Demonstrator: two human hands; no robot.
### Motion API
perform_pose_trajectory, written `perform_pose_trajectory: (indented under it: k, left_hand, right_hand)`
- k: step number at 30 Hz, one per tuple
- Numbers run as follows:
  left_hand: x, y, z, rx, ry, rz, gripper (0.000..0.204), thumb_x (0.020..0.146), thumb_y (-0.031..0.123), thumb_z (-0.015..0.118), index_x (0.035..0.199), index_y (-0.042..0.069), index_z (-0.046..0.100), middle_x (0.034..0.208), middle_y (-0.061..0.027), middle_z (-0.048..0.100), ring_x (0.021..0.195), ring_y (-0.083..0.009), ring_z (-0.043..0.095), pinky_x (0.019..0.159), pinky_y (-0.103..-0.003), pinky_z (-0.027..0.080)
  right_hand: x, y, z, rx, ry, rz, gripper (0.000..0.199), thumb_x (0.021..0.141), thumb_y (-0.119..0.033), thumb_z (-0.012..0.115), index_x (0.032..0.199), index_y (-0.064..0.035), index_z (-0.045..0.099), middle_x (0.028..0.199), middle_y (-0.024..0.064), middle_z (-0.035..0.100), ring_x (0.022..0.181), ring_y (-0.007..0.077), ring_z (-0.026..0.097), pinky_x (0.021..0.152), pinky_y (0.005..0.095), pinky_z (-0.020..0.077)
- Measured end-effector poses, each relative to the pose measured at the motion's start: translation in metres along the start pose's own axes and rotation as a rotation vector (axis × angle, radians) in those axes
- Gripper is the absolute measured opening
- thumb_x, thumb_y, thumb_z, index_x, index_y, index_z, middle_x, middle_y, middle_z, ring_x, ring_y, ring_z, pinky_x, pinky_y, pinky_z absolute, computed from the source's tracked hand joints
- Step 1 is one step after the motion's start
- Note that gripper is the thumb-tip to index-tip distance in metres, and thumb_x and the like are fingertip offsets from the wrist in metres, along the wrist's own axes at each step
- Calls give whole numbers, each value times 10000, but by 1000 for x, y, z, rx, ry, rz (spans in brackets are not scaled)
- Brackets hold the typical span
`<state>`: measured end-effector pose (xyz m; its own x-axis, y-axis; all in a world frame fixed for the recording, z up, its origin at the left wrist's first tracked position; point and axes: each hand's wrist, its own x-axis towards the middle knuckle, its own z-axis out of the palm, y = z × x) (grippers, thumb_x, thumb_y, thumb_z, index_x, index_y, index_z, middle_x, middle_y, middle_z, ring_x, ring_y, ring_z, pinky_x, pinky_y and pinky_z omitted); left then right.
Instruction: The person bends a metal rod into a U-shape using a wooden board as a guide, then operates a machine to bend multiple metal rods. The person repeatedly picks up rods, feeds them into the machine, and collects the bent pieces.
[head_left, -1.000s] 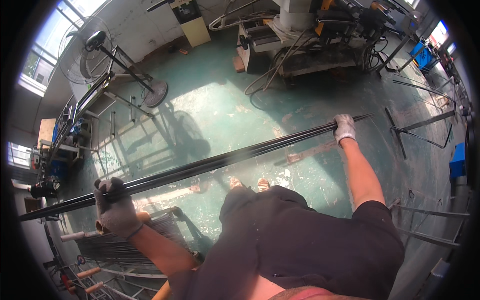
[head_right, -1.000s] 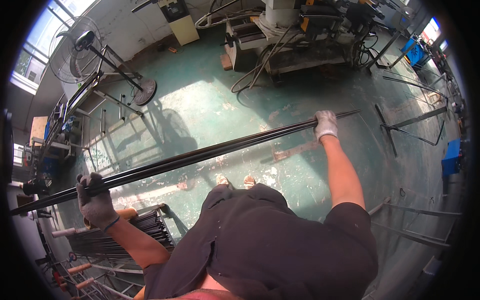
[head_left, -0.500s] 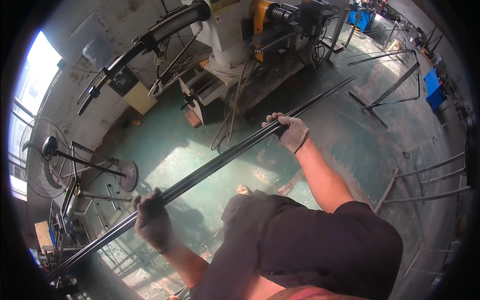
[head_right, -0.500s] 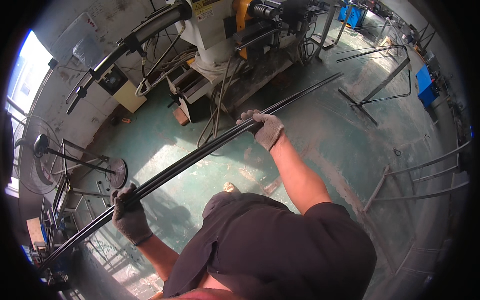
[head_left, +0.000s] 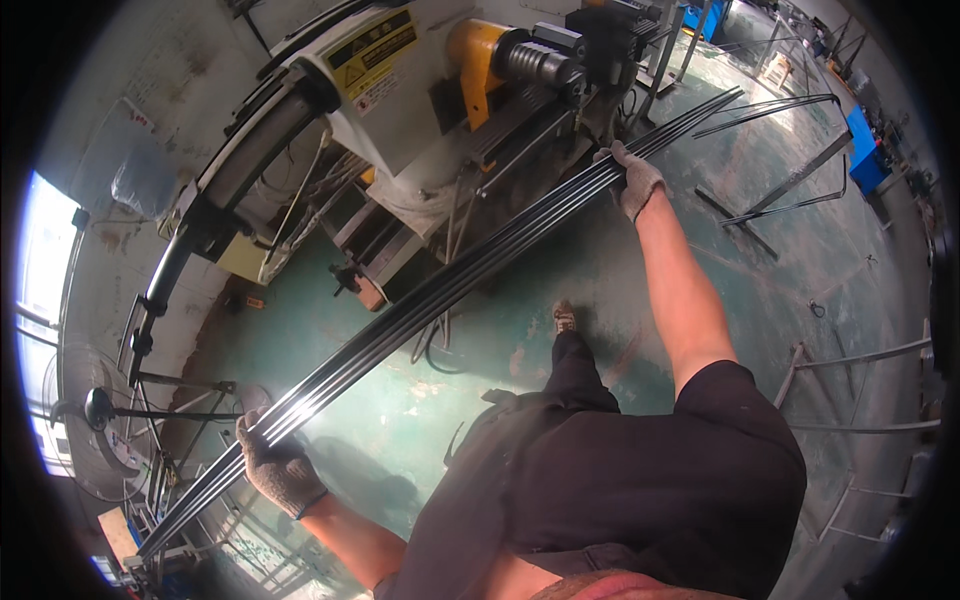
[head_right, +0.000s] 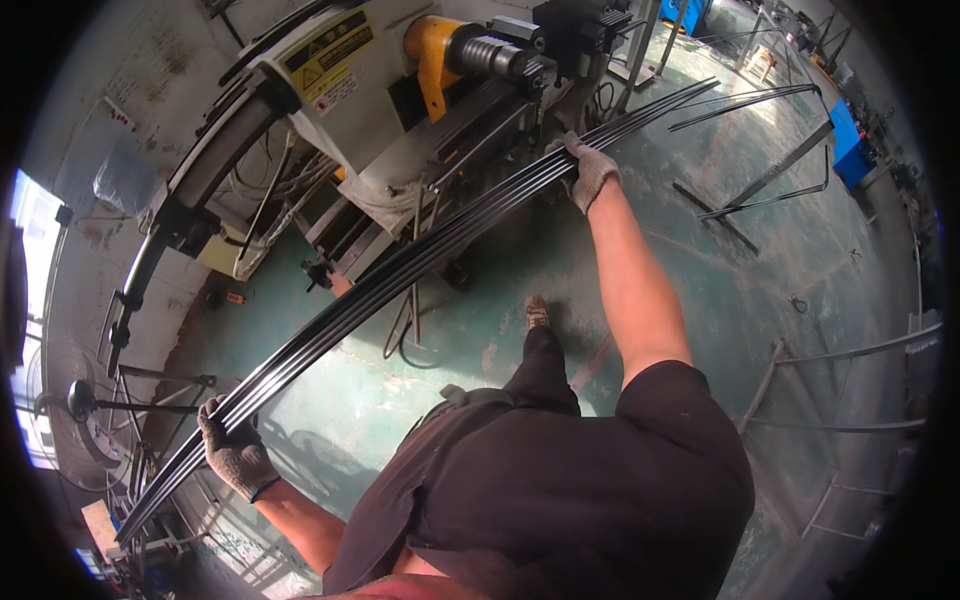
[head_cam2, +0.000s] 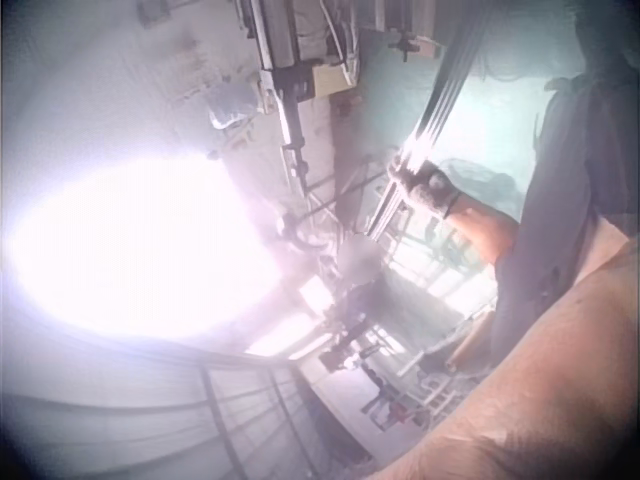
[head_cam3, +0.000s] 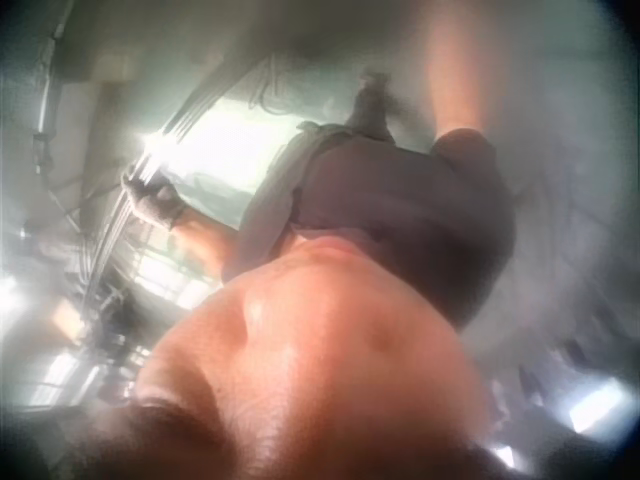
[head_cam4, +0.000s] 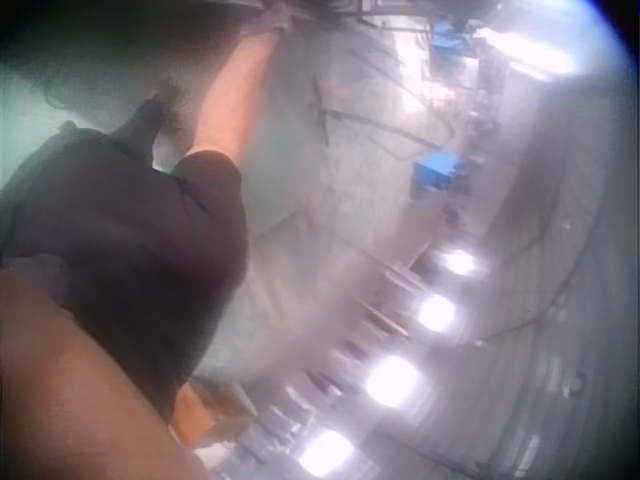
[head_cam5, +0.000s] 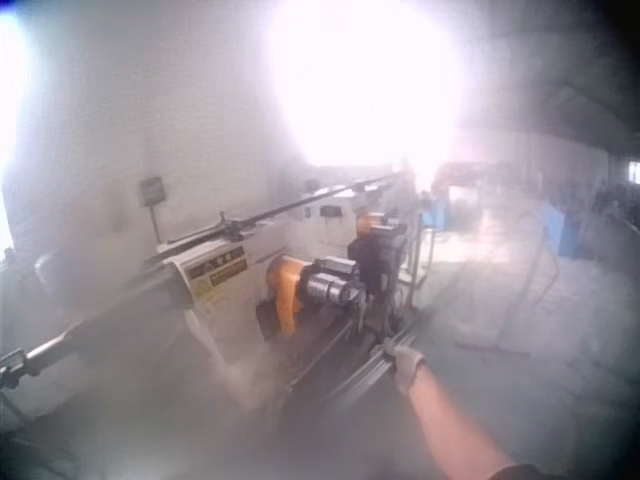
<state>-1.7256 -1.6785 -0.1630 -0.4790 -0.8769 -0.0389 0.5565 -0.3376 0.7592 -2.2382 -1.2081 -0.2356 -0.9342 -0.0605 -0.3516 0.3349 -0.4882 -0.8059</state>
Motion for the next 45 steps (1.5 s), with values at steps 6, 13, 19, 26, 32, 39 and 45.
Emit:
perform_pose_trajectory:
  k: [6,13,19,26,32,39,45]
  left_hand:
    - [40,-138,103,-134,474,-101,180,1058,100,668,1157,-42,719,1073,-126,739,1007,-246,722,931,-360,618]
    - [46,-253,189,272,195,-154,211,1048,59,628,1242,16,700,1071,-59,724,919,-169,675,856,-307,550]
    - [70,-308,193,170,12,-133,291,1088,175,634,1304,-12,684,1221,-122,767,1104,-189,717,1028,-323,542]
    - [94,-275,153,-282,239,-132,391,1172,252,486,1381,-47,627,1312,-175,720,1247,-266,667,1157,-459,510]
    - [97,-303,197,233,264,-49,301,1128,154,598,1332,-58,662,1235,-122,731,1071,-201,699,976,-320,561]
    - [100,-303,219,272,291,-98,302,1122,196,620,1273,-54,695,1126,-133,744,988,-201,703,908,-324,564]
    - [89,-299,238,62,281,-227,281,1111,196,634,1217,-55,700,1071,-122,735,949,-195,700,880,-323,568]
  right_hand:
    - [150,-49,6,184,38,27,185,1077,-252,686,1142,-79,705,997,76,783,841,262,748,775,461,621]
    - [287,-106,6,6,97,31,262,1034,-215,717,1191,-9,759,1086,90,795,961,232,761,928,380,592]
    - [371,-130,21,-182,122,137,755,968,-501,772,1433,65,595,1491,238,628,1311,357,598,1132,509,435]
    - [381,-164,43,-180,137,149,530,966,-389,795,1291,18,696,1307,165,740,1152,296,677,1019,489,519]
    - [495,-149,-15,-56,29,152,594,975,-424,784,1366,11,681,1436,169,684,1314,295,617,1168,439,418]
    - [515,-150,-8,-152,-20,64,735,965,-475,784,1458,46,622,1568,195,578,1401,311,553,1200,419,380]
    - [457,-142,13,-244,199,-118,602,911,-438,837,1263,40,739,1202,155,769,1013,273,712,952,434,540]
